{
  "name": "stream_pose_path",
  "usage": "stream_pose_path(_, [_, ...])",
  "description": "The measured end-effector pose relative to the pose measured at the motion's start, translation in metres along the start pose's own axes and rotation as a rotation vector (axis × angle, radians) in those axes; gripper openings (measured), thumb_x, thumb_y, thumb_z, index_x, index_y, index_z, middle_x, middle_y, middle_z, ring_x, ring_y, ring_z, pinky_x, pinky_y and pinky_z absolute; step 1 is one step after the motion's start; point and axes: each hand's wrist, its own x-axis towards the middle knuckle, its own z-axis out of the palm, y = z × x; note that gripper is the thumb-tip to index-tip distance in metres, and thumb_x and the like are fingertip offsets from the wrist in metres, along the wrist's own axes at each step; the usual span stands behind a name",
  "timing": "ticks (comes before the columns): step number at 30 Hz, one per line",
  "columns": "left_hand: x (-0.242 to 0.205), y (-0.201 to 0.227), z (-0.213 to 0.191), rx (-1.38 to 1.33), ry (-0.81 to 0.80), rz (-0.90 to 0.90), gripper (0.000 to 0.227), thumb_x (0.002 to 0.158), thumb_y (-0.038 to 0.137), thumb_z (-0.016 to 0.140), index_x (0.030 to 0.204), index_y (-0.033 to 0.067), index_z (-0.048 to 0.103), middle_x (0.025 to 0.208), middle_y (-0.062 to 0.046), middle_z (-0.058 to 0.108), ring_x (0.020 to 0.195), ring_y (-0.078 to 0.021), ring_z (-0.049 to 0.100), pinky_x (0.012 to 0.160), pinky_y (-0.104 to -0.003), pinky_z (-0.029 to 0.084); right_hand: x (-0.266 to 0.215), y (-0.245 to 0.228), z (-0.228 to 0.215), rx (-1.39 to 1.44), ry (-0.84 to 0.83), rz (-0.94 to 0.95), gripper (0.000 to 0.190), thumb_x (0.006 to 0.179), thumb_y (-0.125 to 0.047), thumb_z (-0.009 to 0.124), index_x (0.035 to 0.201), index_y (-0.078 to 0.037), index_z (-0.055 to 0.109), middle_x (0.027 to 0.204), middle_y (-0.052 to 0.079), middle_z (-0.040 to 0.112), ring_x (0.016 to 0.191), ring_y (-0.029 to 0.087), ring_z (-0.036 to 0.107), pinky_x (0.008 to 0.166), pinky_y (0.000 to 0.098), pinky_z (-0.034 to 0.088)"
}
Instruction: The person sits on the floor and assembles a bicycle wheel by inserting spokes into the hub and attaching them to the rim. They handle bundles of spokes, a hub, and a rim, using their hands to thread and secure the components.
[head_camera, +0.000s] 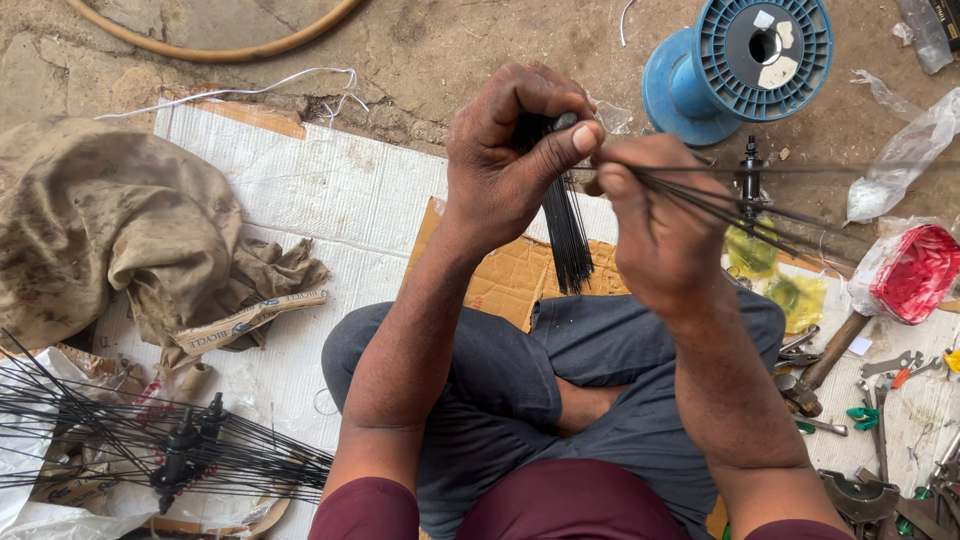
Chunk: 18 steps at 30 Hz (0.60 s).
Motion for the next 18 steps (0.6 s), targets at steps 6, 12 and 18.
stream_pose_path(6, [-0.002, 0.004, 0.007, 0.083, 0.024, -0.016, 0.012, 0.104, 0.014, 0.076, 0.108, 0.0087, 0.066, 0.1, -0.002, 0.07, 0.098, -0.0095, 0.069, 0.085, -0.026, 0.062, -0.006, -0.009, -0.026, -0.232, -0.194, 0.209, 0.015, 0.105, -0.006, 0.067, 0.109, 0.007, 0.071, 0.091, 0.014, 0.07, 0.08, 0.021, 0.072, 0.069, 0.0363, 0.056])
stream_pose_path(12, [-0.015, 0.016, 0.036, 0.37, 0.036, -0.1, 0.012, 0.099, 0.02, 0.079, 0.107, 0.0139, 0.073, 0.104, 0.004, 0.073, 0.104, -0.0106, 0.068, 0.087, -0.028, 0.063, -0.041, -0.021, -0.048, 0.289, 0.14, 0.245, 0.02, 0.116, -0.013, 0.057, 0.119, 0.005, 0.066, 0.107, 0.012, 0.072, 0.087, 0.016, 0.074, 0.08, 0.0277, 0.06])
stream_pose_path(18, [-0.041, 0.038, 0.062, 0.47, 0.063, -0.089, 0.016, 0.097, 0.018, 0.082, 0.111, 0.0129, 0.076, 0.107, 0.002, 0.075, 0.101, -0.011, 0.066, 0.088, -0.029, 0.058, -0.073, -0.032, -0.056, 0.317, 0.183, 0.125, 0.026, 0.122, -0.018, 0.053, 0.122, 0.005, 0.065, 0.109, 0.014, 0.07, 0.092, 0.019, 0.074, 0.084, 0.0276, 0.06])
